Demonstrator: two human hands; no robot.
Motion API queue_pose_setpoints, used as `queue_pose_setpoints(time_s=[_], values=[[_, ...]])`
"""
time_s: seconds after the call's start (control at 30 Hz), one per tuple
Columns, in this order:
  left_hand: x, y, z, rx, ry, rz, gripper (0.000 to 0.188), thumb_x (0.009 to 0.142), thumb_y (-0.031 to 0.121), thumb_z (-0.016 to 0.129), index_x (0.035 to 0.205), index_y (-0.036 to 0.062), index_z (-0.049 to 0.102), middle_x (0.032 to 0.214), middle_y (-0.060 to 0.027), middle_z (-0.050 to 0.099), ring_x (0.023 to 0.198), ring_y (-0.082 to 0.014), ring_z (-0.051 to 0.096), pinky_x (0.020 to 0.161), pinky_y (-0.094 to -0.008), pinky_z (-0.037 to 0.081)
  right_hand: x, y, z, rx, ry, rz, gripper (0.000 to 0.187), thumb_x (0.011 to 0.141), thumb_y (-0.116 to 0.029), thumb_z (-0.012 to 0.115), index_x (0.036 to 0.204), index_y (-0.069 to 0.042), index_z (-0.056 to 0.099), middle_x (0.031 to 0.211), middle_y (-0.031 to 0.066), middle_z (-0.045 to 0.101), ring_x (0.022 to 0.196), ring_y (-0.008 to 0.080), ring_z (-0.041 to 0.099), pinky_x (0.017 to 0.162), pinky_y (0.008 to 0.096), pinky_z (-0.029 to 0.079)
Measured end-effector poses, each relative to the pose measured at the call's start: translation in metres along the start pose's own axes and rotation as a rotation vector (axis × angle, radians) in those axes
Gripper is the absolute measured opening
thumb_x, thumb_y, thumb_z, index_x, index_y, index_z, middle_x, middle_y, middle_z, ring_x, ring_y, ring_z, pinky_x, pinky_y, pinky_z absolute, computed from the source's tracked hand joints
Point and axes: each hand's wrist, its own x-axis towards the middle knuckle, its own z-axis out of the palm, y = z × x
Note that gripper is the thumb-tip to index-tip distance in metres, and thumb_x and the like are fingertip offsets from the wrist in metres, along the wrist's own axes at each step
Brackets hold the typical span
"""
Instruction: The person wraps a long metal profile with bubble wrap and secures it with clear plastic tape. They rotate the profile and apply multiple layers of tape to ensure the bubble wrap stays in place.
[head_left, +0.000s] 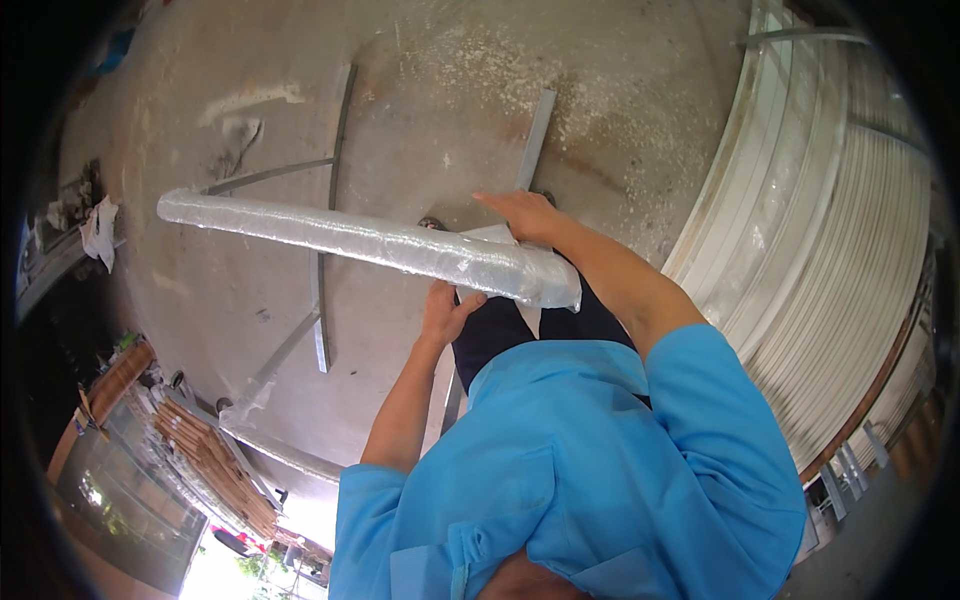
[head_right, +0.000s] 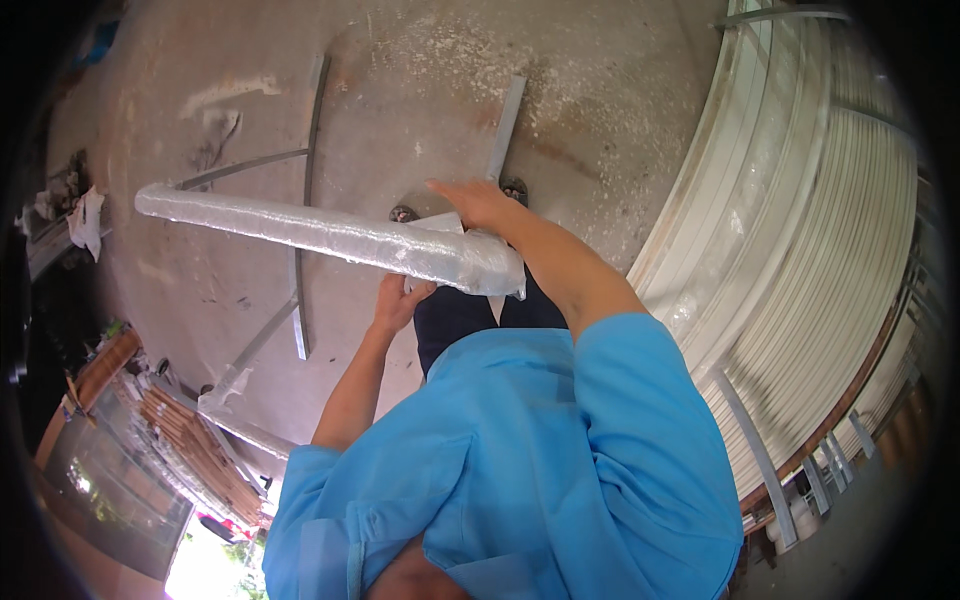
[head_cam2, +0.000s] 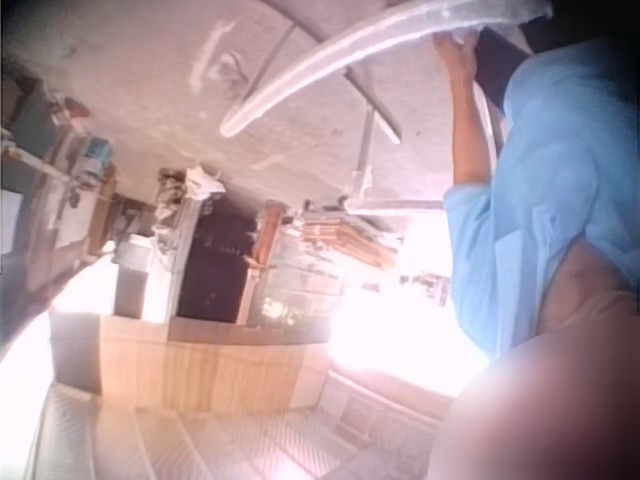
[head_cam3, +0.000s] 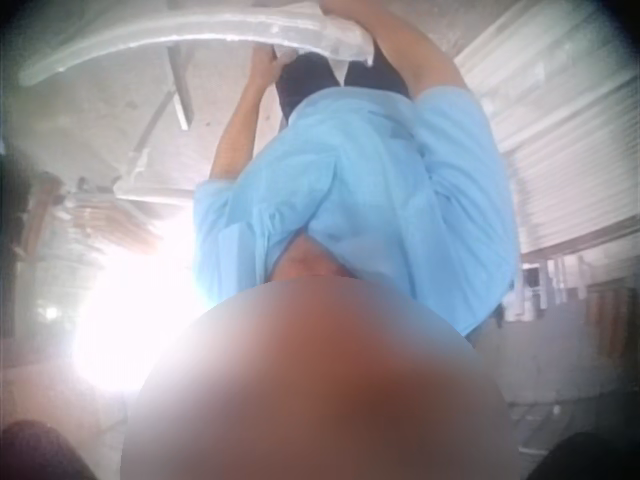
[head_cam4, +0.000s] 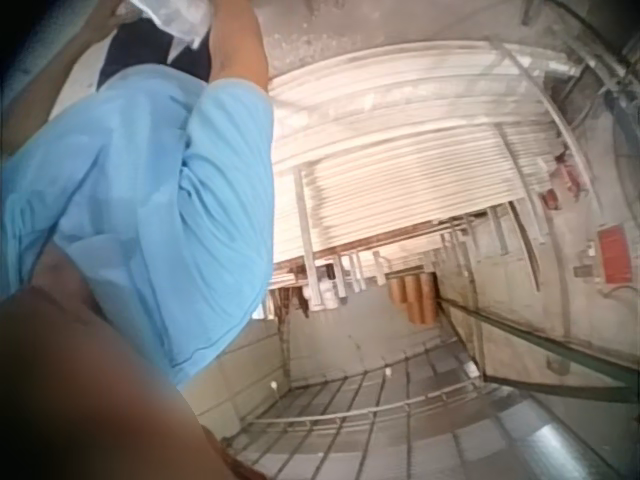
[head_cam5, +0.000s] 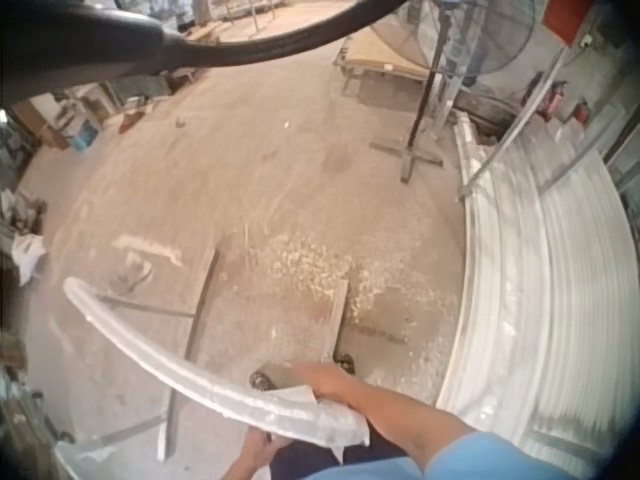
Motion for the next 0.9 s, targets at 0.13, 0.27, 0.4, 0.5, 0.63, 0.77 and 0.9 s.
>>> queue_pose_setpoints(time_s=[0.13,0.27,0.4,0.5,0.63,0.77,0.9], values=[[-0.018,0.032,-0.014,-0.116,-0.177,-0.209,0.054,0.082,0.039,0.072,0.119,0.0009,0.061,0.109,-0.0171,0.069,0.104,-0.0309,0.063,0.093,-0.0382,0.047,-0.005,0.001,-0.007,-0.05,0.08,-0.085,0.083,0.073,-0.01,0.075,0.146,-0.019,0.038,0.133,0.0142,0.057,0.122,0.0351,0.054,0.098,0.0459,0.047],[-0.045,0.064,-0.019,-0.327,-0.233,-0.207,0.054,0.081,0.042,0.072,0.112,-0.0013,0.063,0.096,-0.0183,0.07,0.091,-0.0309,0.067,0.085,-0.0377,0.049,-0.035,0.017,-0.021,0.056,0.338,-0.068,0.074,0.074,-0.009,0.076,0.141,-0.016,0.046,0.13,0.0148,0.059,0.118,0.0345,0.056,0.096,0.0458,0.048],[-0.065,0.095,-0.032,-0.485,-0.318,-0.419,0.049,0.084,0.036,0.072,0.117,0.0008,0.062,0.101,-0.0112,0.07,0.096,-0.0161,0.064,0.085,-0.0314,0.048,-0.091,0.031,-0.046,0.224,0.396,-0.085,0.064,0.076,-0.009,0.073,0.137,-0.015,0.051,0.13,0.0152,0.059,0.114,0.0351,0.058,0.095,0.0448,0.048],[-0.075,0.128,-0.044,-0.6,-0.286,-0.432,0.05,0.086,0.032,0.071,0.123,0.0001,0.06,0.109,-0.0106,0.068,0.1,-0.0164,0.061,0.089,-0.031,0.047,-0.138,0.01,-0.066,0.2,0.374,-0.139,0.064,0.077,-0.006,0.071,0.137,-0.015,0.051,0.129,0.0149,0.059,0.113,0.035,0.058,0.095,0.0446,0.048],[-0.075,0.176,-0.059,-0.899,-0.279,-0.43,0.051,0.087,0.024,0.068,0.129,-0.0021,0.055,0.119,-0.0116,0.064,0.107,-0.0181,0.058,0.094,-0.0316,0.044,-0.2,-0.039,-0.092,0.222,0.289,-0.292,0.072,0.073,-0.001,0.07,0.139,-0.018,0.048,0.134,0.0125,0.056,0.116,0.0333,0.057,0.097,0.044,0.048],[-0.032,0.215,-0.069,-1.144,-0.155,-0.375,0.052,0.086,0.018,0.067,0.13,-0.0044,0.052,0.121,-0.0141,0.063,0.112,-0.0208,0.058,0.097,-0.0331,0.044,-0.218,-0.067,-0.111,0.043,0.456,-0.437,0.077,0.066,-0.003,0.077,0.136,-0.018,0.05,0.134,0.0116,0.056,0.119,0.0354,0.057,0.101,0.0433,0.048],[0.044,0.239,-0.068,-1.146,0.011,-0.401,0.041,0.09,0.017,0.064,0.123,-0.0055,0.055,0.114,-0.0155,0.064,0.106,-0.0218,0.063,0.093,-0.0347,0.049,-0.196,-0.055,-0.125,-0.285,0.871,-0.519,0.061,0.072,-0.009,0.073,0.129,-0.025,0.06,0.132,0.0082,0.058,0.117,0.0318,0.059,0.089,0.0382,0.057]])
